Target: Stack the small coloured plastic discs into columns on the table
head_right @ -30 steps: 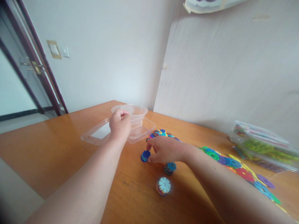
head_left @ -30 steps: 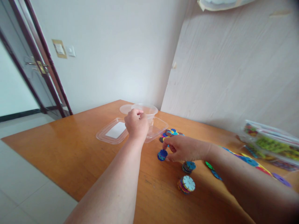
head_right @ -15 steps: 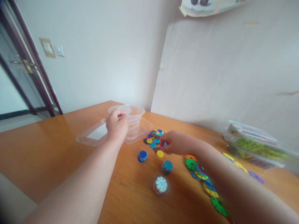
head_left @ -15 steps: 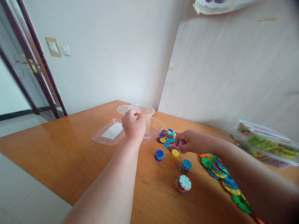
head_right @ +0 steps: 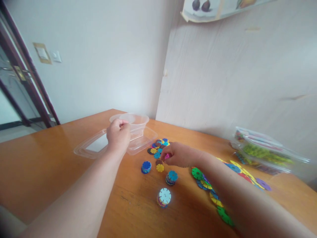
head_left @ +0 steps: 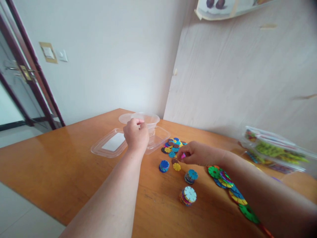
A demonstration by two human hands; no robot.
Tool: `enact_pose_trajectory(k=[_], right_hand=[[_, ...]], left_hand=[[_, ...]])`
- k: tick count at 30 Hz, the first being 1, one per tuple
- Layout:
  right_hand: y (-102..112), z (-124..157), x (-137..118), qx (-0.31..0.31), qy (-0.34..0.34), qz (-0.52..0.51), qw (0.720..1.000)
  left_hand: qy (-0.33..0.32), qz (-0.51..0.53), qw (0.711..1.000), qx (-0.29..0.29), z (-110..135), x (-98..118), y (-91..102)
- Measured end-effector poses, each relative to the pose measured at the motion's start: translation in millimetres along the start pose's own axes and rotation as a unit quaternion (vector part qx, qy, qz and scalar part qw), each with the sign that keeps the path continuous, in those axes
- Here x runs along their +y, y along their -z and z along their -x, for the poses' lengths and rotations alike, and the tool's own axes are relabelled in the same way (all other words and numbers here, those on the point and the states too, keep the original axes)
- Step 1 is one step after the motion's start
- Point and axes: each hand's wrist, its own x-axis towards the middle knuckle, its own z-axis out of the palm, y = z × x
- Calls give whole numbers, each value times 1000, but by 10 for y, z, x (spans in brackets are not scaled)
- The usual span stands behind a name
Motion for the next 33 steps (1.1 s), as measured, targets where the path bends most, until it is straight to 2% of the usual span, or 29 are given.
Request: enact_pose_trajectory(k=[4,7,18,20,22,25,27,30,33], right_hand=[[-3,-58,-19,-24,67,35,997],[-8,-103,-24,-42,93,59,993],[16,-204,-36,-46,62,88,993],[24,-198,-25,-38,37,52,997],[34,-192,-12,-44,-8,-29,999],[49,-188,-21,-54,-61,-183,980],[52,-189,-61,-49,-77,-249,964],[26,-206,-163,-54,-95,-290,951],[-42,-247,-268,-51,-106,-295,948]], left_hand=[[-5,-10,1000,0,0,-12,-4],[-8,-15,1000,-1,1,-21,-1],[-10,-34,999,-5,0,-34,0],[-11,-36,999,-7,-1,-38,0],[-10,-40,999,-10,-2,-36,2],[-7,-44,999,-13,-1,-24,8],[-8,-46,999,-14,0,-19,10],[-11,-46,999,-12,4,-26,5],[-14,-44,999,-8,9,-43,-6]])
